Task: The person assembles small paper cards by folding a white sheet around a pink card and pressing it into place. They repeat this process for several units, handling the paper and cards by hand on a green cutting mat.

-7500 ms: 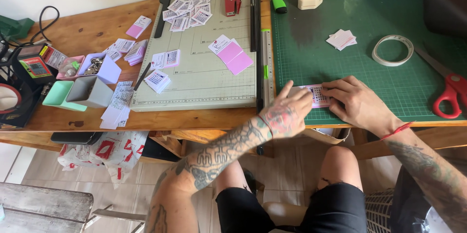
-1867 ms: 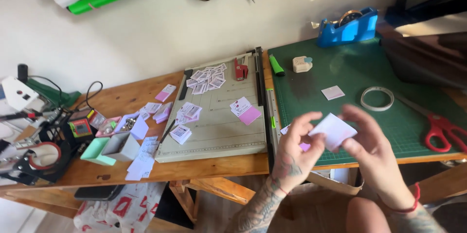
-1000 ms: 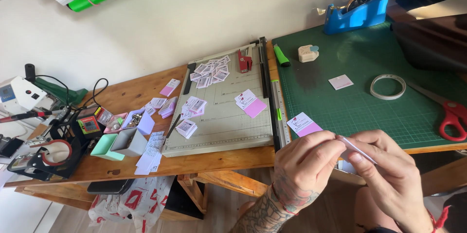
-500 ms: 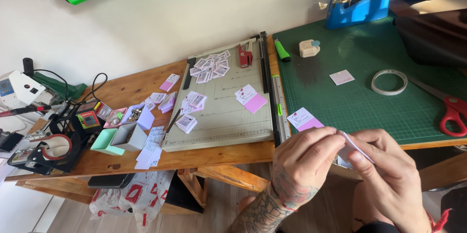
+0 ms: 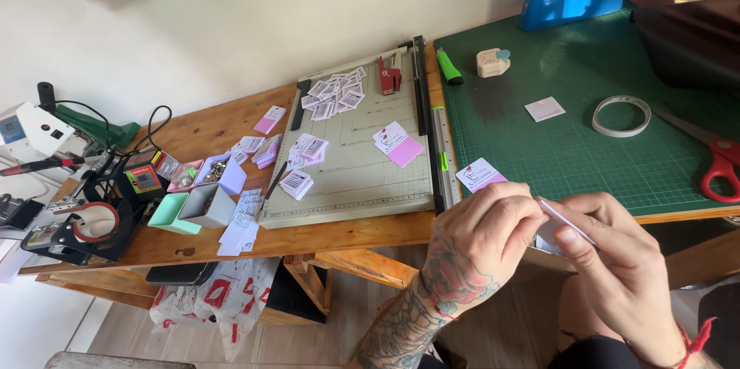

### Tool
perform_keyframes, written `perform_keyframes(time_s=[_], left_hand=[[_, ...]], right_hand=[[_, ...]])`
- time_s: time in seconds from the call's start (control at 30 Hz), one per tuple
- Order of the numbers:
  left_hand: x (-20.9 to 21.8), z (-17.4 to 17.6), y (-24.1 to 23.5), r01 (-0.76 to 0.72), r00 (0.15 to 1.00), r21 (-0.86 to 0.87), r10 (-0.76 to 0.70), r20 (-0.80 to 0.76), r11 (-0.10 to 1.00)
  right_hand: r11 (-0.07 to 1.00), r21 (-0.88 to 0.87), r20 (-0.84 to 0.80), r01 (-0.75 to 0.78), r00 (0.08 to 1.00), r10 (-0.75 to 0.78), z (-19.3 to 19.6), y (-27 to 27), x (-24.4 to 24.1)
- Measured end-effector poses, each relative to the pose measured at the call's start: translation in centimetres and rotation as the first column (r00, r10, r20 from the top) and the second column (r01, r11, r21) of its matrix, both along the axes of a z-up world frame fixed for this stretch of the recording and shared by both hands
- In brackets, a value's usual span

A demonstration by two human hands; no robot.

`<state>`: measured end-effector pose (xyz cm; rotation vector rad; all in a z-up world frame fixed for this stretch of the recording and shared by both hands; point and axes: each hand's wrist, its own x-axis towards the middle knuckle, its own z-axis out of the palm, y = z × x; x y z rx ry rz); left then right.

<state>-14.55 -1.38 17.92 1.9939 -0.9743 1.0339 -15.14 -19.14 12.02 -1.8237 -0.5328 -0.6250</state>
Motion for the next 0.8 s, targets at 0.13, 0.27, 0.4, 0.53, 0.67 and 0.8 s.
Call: perform_keyframes(time_s=[0.13, 0.27, 0.4, 0.53, 0.67, 0.8], left_hand=[[0.1, -0.3, -0.1, -0.007, 1.000, 0.010, 0.007, -0.006, 1.000], [0.0, -0.3, -0.4, -0.032, 0.997, -0.016, 0.033, 0.067, 0.999], [0.2, -0.7, -0.7, -0.059, 0.983, -0.001, 0.058, 0.172, 0.998], [0.1, -0.3, -1.1, -0.028, 0.985, -0.002, 0.028, 0.172, 1.000], [0.0, 0.8, -2.3, -0.019, 0.989, 0.003, 0.019, 0.148, 1.000], [0.5, -0.9, -3.7, -0.021, 0.996, 0.000, 0.020, 0.090, 1.000]], right_hand=[[0.993, 0.099, -0.121, -0.060, 0.990, 0.072, 0.0, -0.2, 0.0], [0.979, 0.179, -0.179, -0.095, 0.976, 0.127, 0.0, -0.4, 0.0], [0.971, 0.211, -0.167, -0.109, 0.975, 0.145, -0.2, -0.7, 0.0], [0.964, 0.251, -0.205, -0.082, 0.969, 0.136, -0.1, -1.1, -0.1], [0.915, 0.380, -0.239, -0.135, 0.941, 0.238, -0.8, -2.0, 0.0], [0.907, 0.402, -0.251, -0.128, 0.937, 0.243, -1.4, -2.9, -0.1]])
